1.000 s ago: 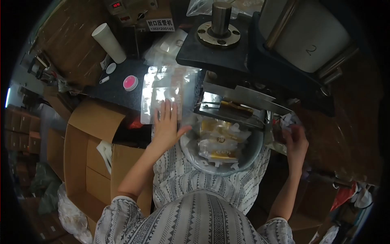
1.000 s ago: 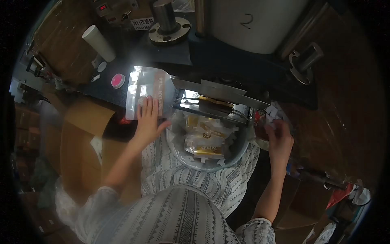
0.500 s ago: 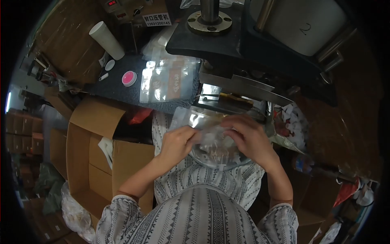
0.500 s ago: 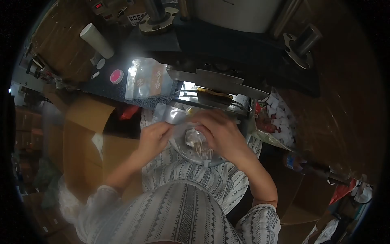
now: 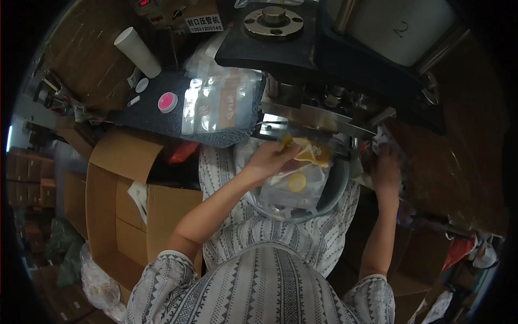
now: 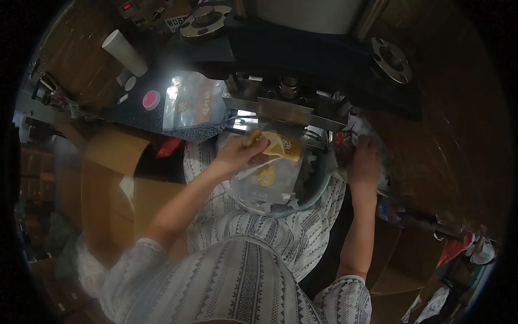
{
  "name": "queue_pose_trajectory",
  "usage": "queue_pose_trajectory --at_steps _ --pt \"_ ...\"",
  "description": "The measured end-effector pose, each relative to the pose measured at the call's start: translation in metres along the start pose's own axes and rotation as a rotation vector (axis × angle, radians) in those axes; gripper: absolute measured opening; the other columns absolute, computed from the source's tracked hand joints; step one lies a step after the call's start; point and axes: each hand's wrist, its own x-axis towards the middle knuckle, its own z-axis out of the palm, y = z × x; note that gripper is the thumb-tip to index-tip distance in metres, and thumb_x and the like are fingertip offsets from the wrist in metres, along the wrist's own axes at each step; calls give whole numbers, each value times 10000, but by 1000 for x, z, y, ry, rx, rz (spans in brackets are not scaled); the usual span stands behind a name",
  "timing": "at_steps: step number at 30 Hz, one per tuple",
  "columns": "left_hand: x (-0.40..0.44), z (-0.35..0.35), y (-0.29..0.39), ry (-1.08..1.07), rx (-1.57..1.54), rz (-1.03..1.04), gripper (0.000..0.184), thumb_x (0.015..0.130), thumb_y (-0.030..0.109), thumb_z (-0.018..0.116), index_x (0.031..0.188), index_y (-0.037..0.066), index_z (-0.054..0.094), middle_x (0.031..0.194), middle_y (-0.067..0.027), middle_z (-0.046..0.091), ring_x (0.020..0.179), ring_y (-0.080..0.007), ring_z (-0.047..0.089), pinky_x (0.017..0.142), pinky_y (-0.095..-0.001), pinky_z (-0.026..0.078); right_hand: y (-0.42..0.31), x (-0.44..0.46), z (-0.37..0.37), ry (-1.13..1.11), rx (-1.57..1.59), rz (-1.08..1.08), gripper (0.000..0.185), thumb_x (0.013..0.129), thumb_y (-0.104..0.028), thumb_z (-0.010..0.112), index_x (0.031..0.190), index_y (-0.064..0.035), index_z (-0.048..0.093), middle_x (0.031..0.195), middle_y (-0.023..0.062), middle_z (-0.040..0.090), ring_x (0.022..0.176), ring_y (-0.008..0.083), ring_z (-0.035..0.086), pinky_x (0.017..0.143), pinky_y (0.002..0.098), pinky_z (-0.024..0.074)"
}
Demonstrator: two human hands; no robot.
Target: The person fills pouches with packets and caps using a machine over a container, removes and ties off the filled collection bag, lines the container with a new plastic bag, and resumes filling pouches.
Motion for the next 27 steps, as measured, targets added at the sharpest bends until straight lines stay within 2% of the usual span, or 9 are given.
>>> queue_pose_trajectory --at_steps 1,3,4,6,8,15,21,23,27 --pt "2 -9 2 70 399 138 378 893 264 635 1056 -74 599 948 -158 658 790 -217 658 662 -319 522 5 4 7 -99 63 82 272 839 -163 622 1067 -23 575 992 196 618 928 381 599 758 447 480" --pt "-5 -38 6 571 444 507 515 896 324 606 1236 -47 501 1198 -231 553 1077 -325 588 849 -390 489 9 8 10 -201 128 159 268 825 -162 639 1046 -21 585 1018 216 614 910 373 613 723 446 479" --pt "-7 -56 -7 569 448 504 515 896 324 606 1236 -47 501 1198 -231 553 1077 -325 588 849 -390 489 8 7 8 -224 141 132 273 818 -166 642 1038 -19 577 1011 223 614 920 376 610 729 452 479" --pt "0 -83 -43 733 1401 461 617 870 319 622 1359 18 396 1367 -222 415 1252 -377 427 985 -445 378 8 4 -2 -245 153 106 278 811 -170 646 1030 -17 569 1005 231 613 930 379 608 734 458 478" --pt "-16 -74 -53 635 1347 545 643 833 233 658 1371 18 380 1378 -214 405 1289 -396 362 1036 -481 292 8 -2 -14 4 19 37 247 808 -129 628 1019 -15 571 1001 238 618 929 379 613 753 458 481" --pt "-28 -70 -42 677 1125 622 603 754 13 643 1315 19 422 1298 -170 486 1093 -354 506 929 -392 403 21 5 -2 -192 160 27 264 790 -51 591 1053 -30 586 987 236 627 929 395 603 780 436 482" --pt "-47 -83 -30 715 910 569 76 789 23 620 862 33 636 791 -125 581 751 -333 585 639 -393 464 1 -7 -38 -141 533 140 250 793 -33 600 1043 -25 583 872 157 665 785 310 653 682 388 507" --pt "-58 -73 -27 718 915 591 97 783 15 621 876 35 636 798 -126 581 749 -335 585 631 -391 467 -18 -11 -48 -225 842 92 192 821 -54 609 1010 -20 612 932 77 675 791 143 610 727 298 474" --pt "-77 -42 0 665 898 663 144 755 -6 634 890 44 638 818 -118 593 748 -321 601 621 -387 475 -74 -12 -44 -268 886 -280 193 816 -4 616 1007 -26 628 988 75 667 821 167 617 739 296 488"
